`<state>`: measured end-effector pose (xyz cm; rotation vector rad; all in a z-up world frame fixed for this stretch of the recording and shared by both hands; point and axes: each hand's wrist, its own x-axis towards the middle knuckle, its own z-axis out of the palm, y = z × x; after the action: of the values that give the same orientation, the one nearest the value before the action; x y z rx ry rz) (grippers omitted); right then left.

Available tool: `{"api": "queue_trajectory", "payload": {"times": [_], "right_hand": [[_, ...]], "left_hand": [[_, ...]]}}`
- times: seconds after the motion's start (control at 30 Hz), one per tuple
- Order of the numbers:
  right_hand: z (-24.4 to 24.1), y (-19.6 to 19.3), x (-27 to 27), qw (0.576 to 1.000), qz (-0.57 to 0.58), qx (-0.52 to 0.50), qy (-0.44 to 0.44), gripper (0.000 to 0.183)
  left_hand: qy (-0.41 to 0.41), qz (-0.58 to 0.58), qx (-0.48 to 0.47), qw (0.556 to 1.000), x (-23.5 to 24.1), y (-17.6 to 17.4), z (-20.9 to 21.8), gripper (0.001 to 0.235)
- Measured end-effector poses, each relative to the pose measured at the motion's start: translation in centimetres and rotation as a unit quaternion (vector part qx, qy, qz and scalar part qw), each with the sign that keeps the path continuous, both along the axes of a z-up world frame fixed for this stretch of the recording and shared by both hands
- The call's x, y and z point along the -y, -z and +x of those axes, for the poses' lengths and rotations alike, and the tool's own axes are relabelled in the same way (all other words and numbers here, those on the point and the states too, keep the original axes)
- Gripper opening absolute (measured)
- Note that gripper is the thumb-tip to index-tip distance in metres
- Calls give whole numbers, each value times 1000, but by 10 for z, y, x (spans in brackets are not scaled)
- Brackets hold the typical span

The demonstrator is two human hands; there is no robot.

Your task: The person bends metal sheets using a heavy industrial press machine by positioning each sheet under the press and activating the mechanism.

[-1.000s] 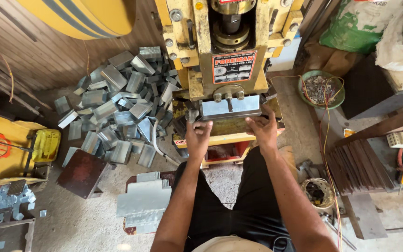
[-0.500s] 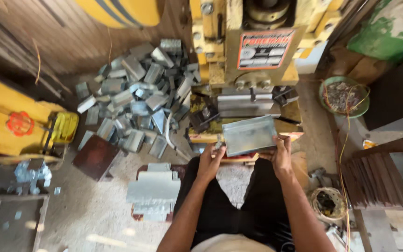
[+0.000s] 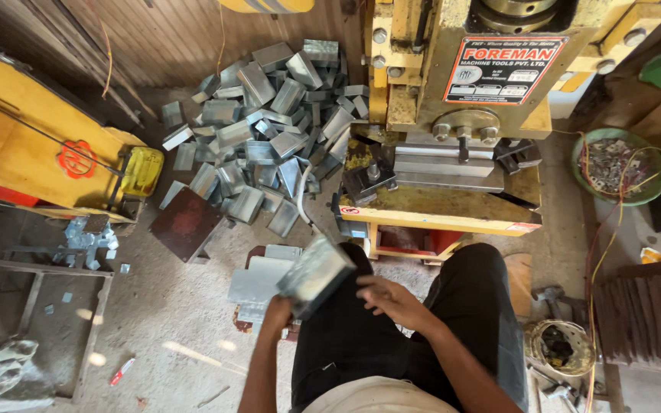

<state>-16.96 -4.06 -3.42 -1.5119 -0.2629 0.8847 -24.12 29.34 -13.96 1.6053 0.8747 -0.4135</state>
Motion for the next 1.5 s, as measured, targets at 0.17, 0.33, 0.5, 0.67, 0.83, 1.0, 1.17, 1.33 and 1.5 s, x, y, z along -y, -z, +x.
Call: {"api": "queue_trajectory", "payload": {"times": [0.17, 0.33, 0.5, 0.67, 0.83, 1.0, 1.17, 1.33, 1.5], "right_hand": [[-11, 21, 7, 1000, -20, -10, -2, 47], [-2, 43, 22, 998, 1, -2, 58, 46], [0, 61, 40, 992, -42, -19, 115, 43], [0, 69, 50, 984, -74, -31, 162, 40], [-2, 67, 47, 983, -89, -58, 150, 39], [-4, 68, 44, 985, -92, -61, 131, 38], [0, 69, 45, 983, -65, -81, 148, 39], [-1, 66, 46, 981, -81, -87, 156, 39], [1, 66, 45, 979, -73, -115, 151, 39]], "left_hand": [[-148, -69, 41, 986, -56, 3, 36, 38], [-240, -282, 364, 855, -82, -67, 172, 83], [-173, -77, 448, 874, -48, -54, 223, 79], [90, 325, 337, 879, -2, 43, 141, 92], [325, 321, 17, 890, 30, 91, 57, 71], [388, 410, 67, 823, 29, 96, 60, 43], [405, 382, -35, 830, 23, 97, 75, 42], [129, 506, 128, 843, 7, 93, 25, 64], [-200, 389, -78, 896, -27, 87, -35, 96]]}}
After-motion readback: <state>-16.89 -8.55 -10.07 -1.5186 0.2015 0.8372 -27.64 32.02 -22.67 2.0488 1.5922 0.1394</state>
